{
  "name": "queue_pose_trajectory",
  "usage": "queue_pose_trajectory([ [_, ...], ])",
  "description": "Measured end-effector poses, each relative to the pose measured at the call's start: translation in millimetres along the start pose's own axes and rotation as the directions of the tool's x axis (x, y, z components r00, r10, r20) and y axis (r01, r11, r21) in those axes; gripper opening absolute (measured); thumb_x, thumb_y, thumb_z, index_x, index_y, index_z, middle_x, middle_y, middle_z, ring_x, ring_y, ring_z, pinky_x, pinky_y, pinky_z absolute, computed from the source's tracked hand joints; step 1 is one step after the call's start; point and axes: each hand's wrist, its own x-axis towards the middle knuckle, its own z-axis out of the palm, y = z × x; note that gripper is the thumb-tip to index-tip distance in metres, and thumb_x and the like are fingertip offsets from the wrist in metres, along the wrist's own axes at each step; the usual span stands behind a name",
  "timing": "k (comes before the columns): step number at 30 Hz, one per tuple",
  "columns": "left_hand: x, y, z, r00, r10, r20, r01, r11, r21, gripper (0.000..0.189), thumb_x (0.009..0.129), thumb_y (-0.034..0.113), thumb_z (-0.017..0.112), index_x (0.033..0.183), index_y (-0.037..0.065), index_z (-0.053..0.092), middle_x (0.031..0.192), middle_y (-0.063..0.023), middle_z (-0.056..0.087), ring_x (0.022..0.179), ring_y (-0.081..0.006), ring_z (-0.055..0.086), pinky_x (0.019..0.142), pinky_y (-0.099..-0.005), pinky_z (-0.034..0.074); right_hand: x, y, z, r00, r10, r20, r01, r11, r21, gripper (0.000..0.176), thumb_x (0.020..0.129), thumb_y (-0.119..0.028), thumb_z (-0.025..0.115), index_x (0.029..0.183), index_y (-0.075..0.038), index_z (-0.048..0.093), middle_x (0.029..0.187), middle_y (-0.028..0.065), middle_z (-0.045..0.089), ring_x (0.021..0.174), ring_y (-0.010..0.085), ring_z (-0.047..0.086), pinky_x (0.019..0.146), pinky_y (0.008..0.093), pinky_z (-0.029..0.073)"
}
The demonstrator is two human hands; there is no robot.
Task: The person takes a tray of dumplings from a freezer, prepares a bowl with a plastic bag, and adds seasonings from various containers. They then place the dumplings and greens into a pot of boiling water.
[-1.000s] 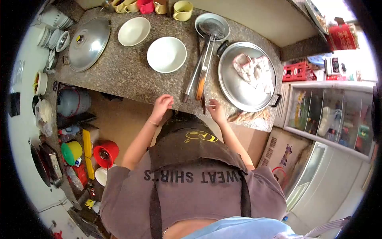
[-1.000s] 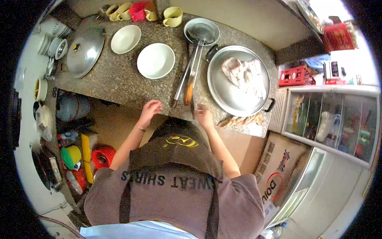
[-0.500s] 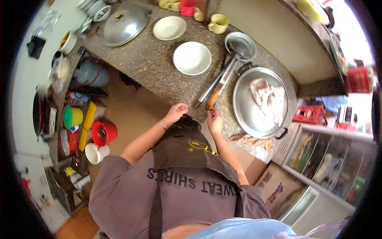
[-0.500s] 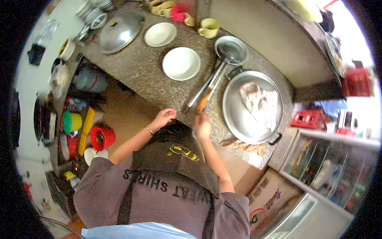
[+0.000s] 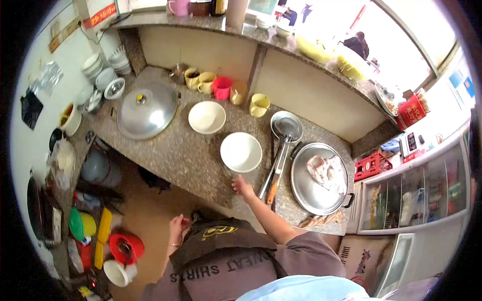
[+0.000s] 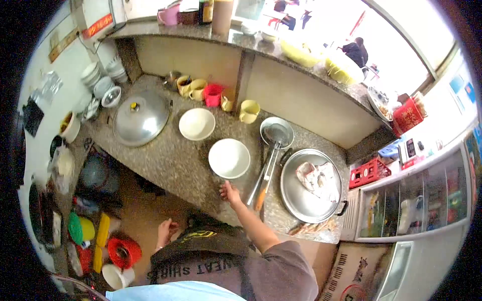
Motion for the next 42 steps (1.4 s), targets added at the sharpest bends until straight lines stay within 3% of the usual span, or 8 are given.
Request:
queue_pose_trajectory([
  [4,36.3,49.4,-68.7,0.993,0.103,0.057,-0.102,0.995,-0.015,0.02,0.089,0.024,0.056,0.079,0.006,0.057,0.076,-0.0055,0.062,0.07,-0.0156,0.061,0.062,-0.0297,0.05,40.2,4.9,31.7,0.991,0.034,-0.128,0.01,0.944,0.329,0.049,0.09,-0.05,0.046,0.101,-0.004,0.059,0.079,0.0036,0.06,0.062,0.0132,0.052,0.052,0.0272,0.04],
  [10,104.7,123.9,-104.6,0.99,0.097,0.107,-0.109,0.988,0.113,0.019,0.089,0.023,0.055,0.078,0.008,0.057,0.077,-0.0036,0.062,0.071,-0.0146,0.061,0.062,-0.0288,0.05,52.1,10.2,56.4,0.957,0.01,-0.289,0.11,0.912,0.395,0.043,0.09,-0.046,0.049,0.089,-0.004,0.058,0.07,0.0023,0.057,0.057,0.0135,0.051,0.049,0.0276,0.038],
  [14,123.9,160.5,-67.4,0.979,0.13,0.158,-0.142,0.987,0.07,0.02,0.089,0.025,0.055,0.078,0.008,0.057,0.078,-0.0038,0.062,0.073,-0.0155,0.061,0.063,-0.0296,0.05,60.8,16.7,49.8,0.944,0.008,-0.331,0.149,0.883,0.445,0.042,0.09,-0.045,0.05,0.087,-0.004,0.058,0.067,0.0014,0.054,0.056,0.0124,0.049,0.048,0.0266,0.036],
  [18,157.3,157.8,-21.4,0.95,-0.023,0.311,0.044,0.997,-0.06,0.016,0.088,0.022,0.054,0.085,0.007,0.056,0.08,-0.0049,0.06,0.076,-0.0189,0.061,0.066,-0.0317,0.05,62.1,13.1,44.1,0.936,-0.067,-0.344,0.165,0.95,0.266,0.04,0.09,-0.042,0.05,0.086,-0.003,0.058,0.065,0.0018,0.054,0.054,0.0126,0.05,0.046,0.0265,0.036],
  [22,201.5,168.2,29.5,0.866,-0.176,0.468,0.163,0.984,0.069,0.019,0.087,0.026,0.056,0.094,0.008,0.055,0.086,-0.0055,0.06,0.08,-0.0198,0.061,0.07,-0.0339,0.05,63.1,13.0,37.0,0.943,-0.066,-0.328,0.115,0.984,0.135,0.04,0.089,-0.042,0.051,0.087,-0.002,0.059,0.067,0.0025,0.057,0.056,0.0122,0.053,0.047,0.0272,0.041],
  [32,292.3,199.7,173.5,0.857,-0.252,0.45,0.278,0.961,0.008,0.051,0.086,0.033,0.057,0.125,0.007,0.036,0.1,-0.009,0.056,0.092,-0.0243,0.056,0.079,-0.039,0.047,42.9,-2.7,35.2,0.964,-0.063,-0.257,0.1,0.986,0.135,0.045,0.087,-0.049,0.052,0.086,-0.004,0.061,0.07,0.0026,0.06,0.059,0.0115,0.056,0.049,0.0252,0.041],
  [37,307.5,190.3,206.8,0.909,-0.224,0.351,0.205,0.975,0.09,0.018,0.089,0.026,0.053,0.094,0.009,0.053,0.085,-0.0028,0.059,0.083,-0.0206,0.058,0.076,-0.0379,0.047,48.2,0.0,34.0,0.967,-0.033,-0.252,0.078,0.982,0.172,0.047,0.087,-0.05,0.051,0.083,-0.004,0.062,0.068,0.0018,0.058,0.057,0.0113,0.054,0.049,0.0248,0.041],
  [42,343.6,176.6,206.3,0.939,-0.204,0.275,0.214,0.977,-0.006,0.016,0.089,0.025,0.053,0.095,0.01,0.053,0.085,-0.0013,0.058,0.078,-0.0184,0.056,0.073,-0.0354,0.046,44.7,-2.1,31.4,0.974,-0.026,-0.226,0.079,0.97,0.229,0.046,0.088,-0.048,0.051,0.084,-0.004,0.062,0.068,0.0017,0.058,0.056,0.011,0.053,0.05,0.0247,0.041],
])
